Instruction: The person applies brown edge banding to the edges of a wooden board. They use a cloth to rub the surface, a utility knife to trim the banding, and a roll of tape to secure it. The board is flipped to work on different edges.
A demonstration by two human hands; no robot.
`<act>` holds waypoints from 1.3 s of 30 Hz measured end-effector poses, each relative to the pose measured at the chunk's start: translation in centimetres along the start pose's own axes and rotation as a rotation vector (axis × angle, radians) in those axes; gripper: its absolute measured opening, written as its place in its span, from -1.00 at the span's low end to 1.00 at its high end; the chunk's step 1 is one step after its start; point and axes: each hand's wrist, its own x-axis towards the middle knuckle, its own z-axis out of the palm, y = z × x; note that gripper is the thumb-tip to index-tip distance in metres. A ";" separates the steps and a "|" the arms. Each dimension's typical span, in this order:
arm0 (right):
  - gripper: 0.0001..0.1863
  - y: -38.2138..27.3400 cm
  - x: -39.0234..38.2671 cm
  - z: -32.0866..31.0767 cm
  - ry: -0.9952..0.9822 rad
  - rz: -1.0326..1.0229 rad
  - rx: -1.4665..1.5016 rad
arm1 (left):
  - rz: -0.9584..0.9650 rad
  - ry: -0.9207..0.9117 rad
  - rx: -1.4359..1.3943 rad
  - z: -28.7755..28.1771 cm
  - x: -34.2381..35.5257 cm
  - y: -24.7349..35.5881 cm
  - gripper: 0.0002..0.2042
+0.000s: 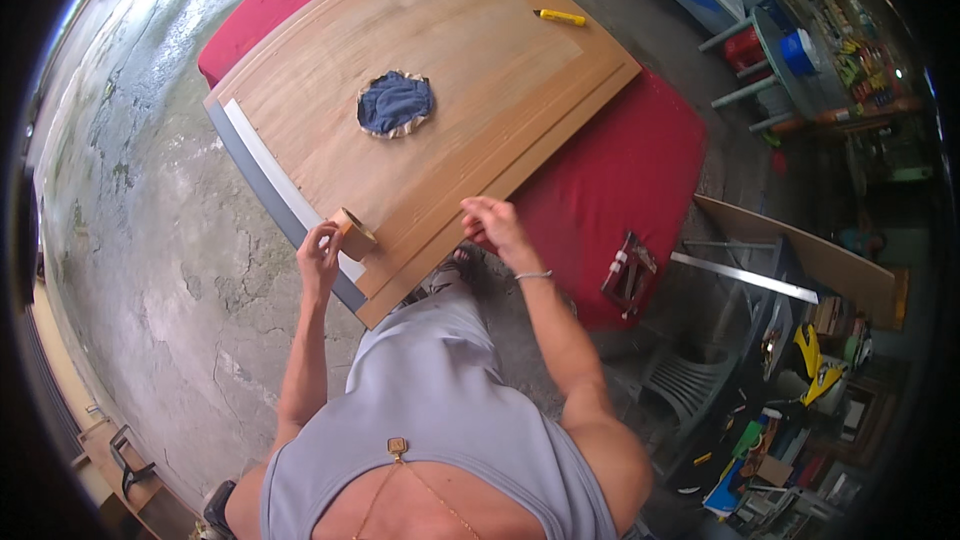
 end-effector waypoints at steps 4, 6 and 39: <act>-0.78 -6.2 10.4 -7.9 0.080 -0.096 -0.206 | -0.043 0.080 0.096 0.6 0.0 -0.2 -0.93; -0.81 -9.2 17.0 -11.6 0.136 -0.155 -0.188 | -0.102 0.178 0.136 1.1 0.1 -0.3 -0.94; -0.51 -4.6 20.2 12.9 -0.355 -0.990 -1.264 | -0.049 0.548 0.354 0.2 0.2 3.3 -0.90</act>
